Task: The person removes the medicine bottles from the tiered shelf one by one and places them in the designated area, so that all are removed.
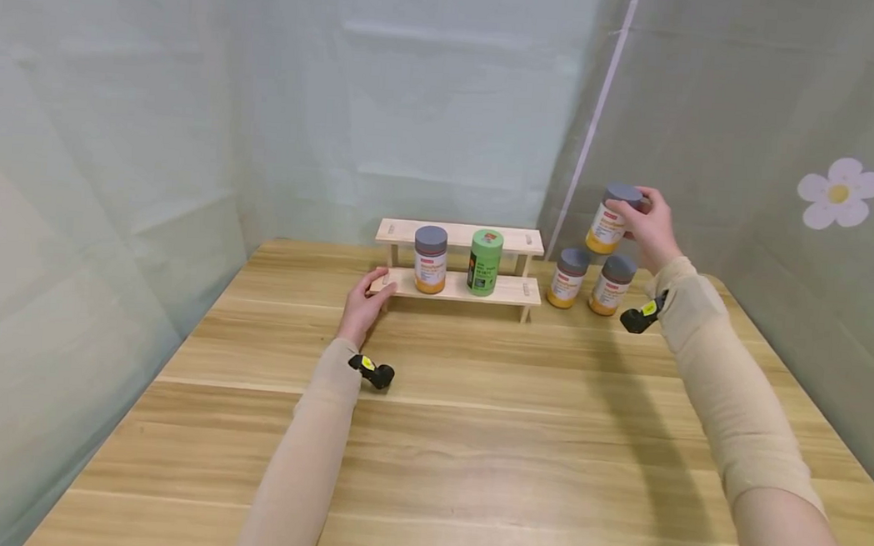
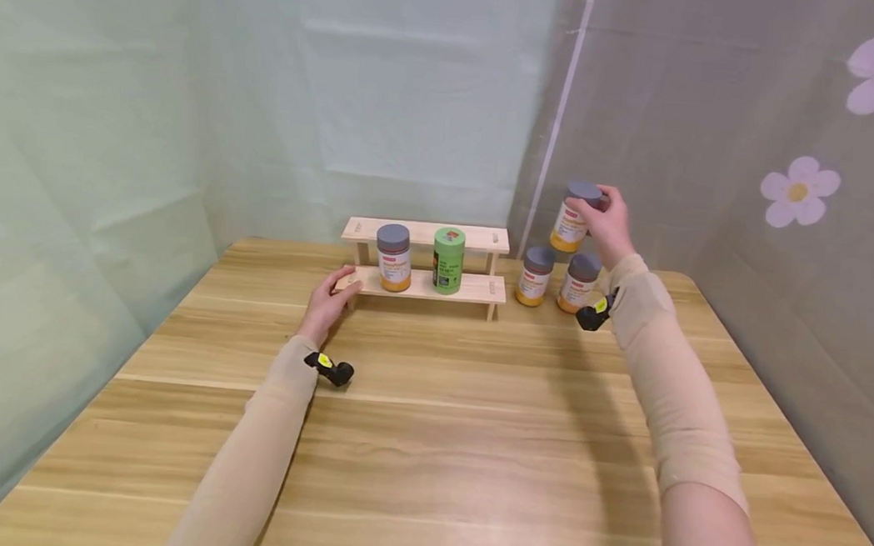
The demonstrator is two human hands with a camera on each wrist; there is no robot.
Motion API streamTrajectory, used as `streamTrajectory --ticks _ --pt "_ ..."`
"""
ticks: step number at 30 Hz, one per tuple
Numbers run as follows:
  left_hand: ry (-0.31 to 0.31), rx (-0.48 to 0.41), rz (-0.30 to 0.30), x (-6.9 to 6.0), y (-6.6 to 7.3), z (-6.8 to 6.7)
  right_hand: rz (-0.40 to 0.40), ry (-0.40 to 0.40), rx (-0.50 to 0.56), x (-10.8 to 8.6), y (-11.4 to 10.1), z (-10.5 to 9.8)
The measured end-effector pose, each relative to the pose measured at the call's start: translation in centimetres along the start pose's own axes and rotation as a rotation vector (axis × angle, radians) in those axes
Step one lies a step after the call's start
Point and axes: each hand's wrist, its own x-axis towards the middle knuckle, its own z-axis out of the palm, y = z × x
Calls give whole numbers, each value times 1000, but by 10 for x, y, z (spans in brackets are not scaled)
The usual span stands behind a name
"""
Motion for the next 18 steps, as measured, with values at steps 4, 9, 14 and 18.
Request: streamTrajectory --ticks 4,9,14,18 --pt "-5 1 1 0 1 0 12 17 -1 -3 2 -11" --pt "-10 4 -16 0 4 -2 16 28 -19 -8 2 -22" --pt "-5 10 -8 -2 7 -5 12 40 1 -11 2 -33" --pt "-11 14 -15 -3 7 -5 13 56 27 -15 4 -43"
